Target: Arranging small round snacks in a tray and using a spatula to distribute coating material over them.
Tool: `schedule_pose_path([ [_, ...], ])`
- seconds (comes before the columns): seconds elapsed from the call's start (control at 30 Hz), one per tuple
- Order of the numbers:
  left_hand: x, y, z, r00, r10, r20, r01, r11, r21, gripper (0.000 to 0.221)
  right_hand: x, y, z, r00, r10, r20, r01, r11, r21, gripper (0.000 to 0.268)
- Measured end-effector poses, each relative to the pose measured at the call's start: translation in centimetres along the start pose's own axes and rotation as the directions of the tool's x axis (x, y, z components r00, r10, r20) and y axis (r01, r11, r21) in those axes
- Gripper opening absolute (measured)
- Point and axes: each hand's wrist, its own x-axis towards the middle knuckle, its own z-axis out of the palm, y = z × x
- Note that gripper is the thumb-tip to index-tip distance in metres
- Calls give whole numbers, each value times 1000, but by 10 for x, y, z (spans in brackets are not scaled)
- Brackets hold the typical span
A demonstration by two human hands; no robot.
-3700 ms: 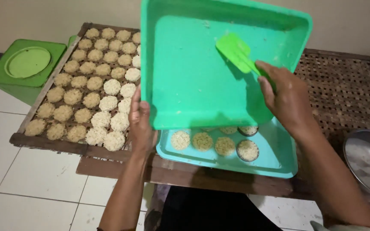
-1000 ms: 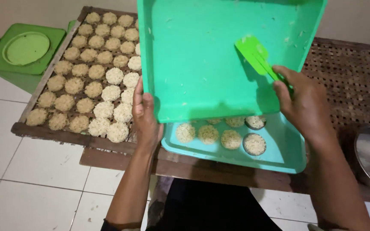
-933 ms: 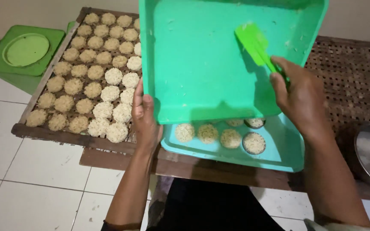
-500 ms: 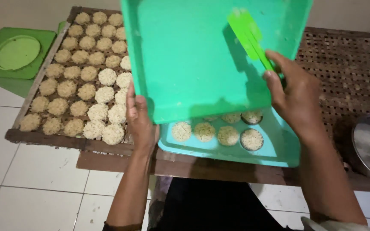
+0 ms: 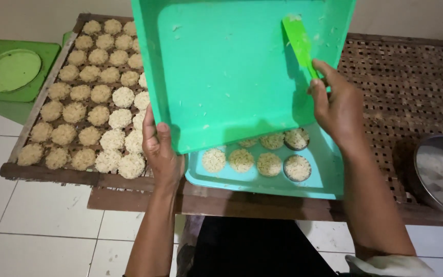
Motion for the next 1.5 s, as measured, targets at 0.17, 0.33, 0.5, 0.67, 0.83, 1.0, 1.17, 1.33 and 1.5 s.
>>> schedule_pose_path([
  [0.17, 4, 23, 3, 992, -55, 113, 53, 998, 18, 66, 31, 4, 7, 991, 116, -68, -126, 978, -164, 38],
  [0.33, 6, 30, 10, 997, -63, 43, 65, 996, -55, 65, 20, -22, -10, 987, 147, -70, -154, 982, -111, 40],
  [0.5, 15, 35, 0, 997, 72, -37, -70, 995, 69, 63, -17, -44, -47, 966, 260, 10, -258, 962, -87, 43],
  [0.67, 28, 45, -32, 979, 169, -118, -155, 981, 118, 57, -60, -36, -86, 925, 345, 160, -309, 927, -211, 43],
  [0.83, 25, 51, -35, 958, 286, -11, -286, 958, -12, 53, -77, -39, -71, 783, 539, 310, -405, 821, -403, 42],
  [1.0, 24, 42, -35, 981, 167, -97, -171, 984, -44, 64, -102, -26, -51, 888, 238, 394, 10, 846, -534, 42],
  [1.17, 23, 40, -32, 975, 223, -23, -222, 975, 23, 52, -103, -27, -47, 887, 153, 436, 158, 787, -597, 49],
  [1.33, 22, 38, -30, 977, 206, -56, -204, 978, 36, 53, -96, -37, -62, 893, 268, 363, 21, 779, -626, 52],
  [1.5, 15, 51, -12, 982, 182, -52, -179, 982, 58, 54, -101, -14, -51, 875, 211, 437, 110, 790, -603, 45],
])
